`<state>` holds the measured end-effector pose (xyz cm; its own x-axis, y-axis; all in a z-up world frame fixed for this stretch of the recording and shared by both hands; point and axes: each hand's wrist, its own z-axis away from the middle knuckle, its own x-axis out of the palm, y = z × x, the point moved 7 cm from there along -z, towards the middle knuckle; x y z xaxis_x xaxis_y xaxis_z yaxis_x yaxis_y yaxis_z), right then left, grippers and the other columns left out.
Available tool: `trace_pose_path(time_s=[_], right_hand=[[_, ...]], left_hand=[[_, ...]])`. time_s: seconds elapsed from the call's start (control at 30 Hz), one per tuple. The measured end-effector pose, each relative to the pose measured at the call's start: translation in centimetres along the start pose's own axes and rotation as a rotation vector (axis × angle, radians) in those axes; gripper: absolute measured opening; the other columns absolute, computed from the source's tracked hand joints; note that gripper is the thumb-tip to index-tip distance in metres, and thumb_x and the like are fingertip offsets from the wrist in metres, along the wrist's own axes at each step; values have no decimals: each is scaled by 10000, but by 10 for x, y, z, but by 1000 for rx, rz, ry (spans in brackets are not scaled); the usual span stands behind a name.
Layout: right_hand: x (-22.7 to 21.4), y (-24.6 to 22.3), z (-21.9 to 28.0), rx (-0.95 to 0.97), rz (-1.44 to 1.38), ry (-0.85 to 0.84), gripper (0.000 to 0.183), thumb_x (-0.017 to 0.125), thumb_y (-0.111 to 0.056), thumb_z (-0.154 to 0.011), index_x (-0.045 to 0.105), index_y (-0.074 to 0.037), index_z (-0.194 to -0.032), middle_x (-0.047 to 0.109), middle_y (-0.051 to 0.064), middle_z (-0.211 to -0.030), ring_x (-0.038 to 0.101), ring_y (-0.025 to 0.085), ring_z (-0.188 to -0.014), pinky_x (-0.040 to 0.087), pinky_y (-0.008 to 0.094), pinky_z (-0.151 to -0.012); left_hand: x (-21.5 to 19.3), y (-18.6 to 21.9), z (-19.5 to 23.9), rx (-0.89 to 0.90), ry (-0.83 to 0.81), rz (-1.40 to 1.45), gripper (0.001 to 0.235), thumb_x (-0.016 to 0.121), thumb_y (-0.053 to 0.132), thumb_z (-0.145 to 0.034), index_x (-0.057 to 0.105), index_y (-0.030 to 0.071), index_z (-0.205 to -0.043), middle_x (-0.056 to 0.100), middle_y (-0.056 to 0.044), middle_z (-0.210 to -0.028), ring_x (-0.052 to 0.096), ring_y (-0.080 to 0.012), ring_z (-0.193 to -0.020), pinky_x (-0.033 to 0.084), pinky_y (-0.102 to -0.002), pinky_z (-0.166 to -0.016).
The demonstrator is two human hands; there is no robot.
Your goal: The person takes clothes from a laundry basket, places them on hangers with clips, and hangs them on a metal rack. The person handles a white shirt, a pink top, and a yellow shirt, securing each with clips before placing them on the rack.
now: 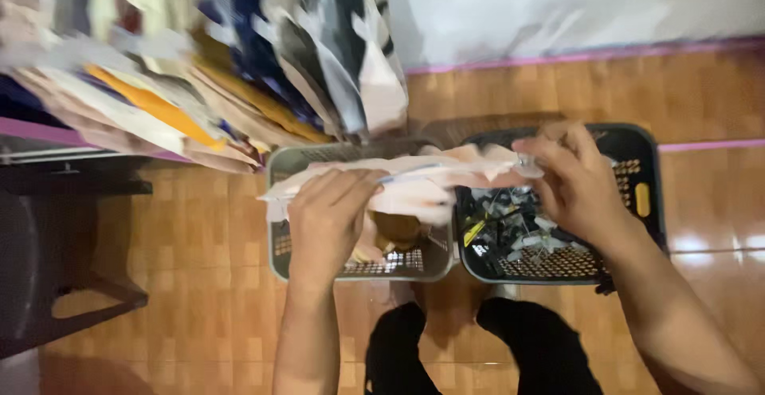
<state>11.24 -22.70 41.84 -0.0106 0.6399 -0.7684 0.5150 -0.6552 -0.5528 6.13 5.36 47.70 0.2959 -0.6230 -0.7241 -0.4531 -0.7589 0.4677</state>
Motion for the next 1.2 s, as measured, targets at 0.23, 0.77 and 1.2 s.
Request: trace_pose_path(time_s=[0.23, 0.77, 1.2], right_hand=[[-115, -118, -23, -34, 223, 32, 402, 813, -50, -891, 674, -133, -1259, 636, 137, -1165, 687, 318, -925, 559, 395, -728], [-95, -249, 27, -82, 128, 79, 422, 810, -144, -923, 672, -43, -1309, 696, 147, -1043, 656, 357, -952, 519, 463, -828], [-138, -256, 57, 59, 51, 215, 162, 773, -86, -1047, 714, -21, -1184, 712, 113, -946, 625, 173, -687, 480, 285, -617]], left_hand=[[-108, 51, -38, 76, 2, 127, 171, 765, 24, -860, 709, 37, -1022, 701, -88, -969, 698, -273, -894, 538, -386, -765], [-114, 133, -4, 150, -120, 188, 230, 704, 41, -876, 745, 59, -1102, 692, -81, -980, 697, -303, -931, 546, -410, -769], [-184, 58, 41, -110, -68, 635, 551, 792, 32, -902, 564, -42, -1398, 648, -161, -1364, 609, -230, -1275, 468, -358, -1107]])
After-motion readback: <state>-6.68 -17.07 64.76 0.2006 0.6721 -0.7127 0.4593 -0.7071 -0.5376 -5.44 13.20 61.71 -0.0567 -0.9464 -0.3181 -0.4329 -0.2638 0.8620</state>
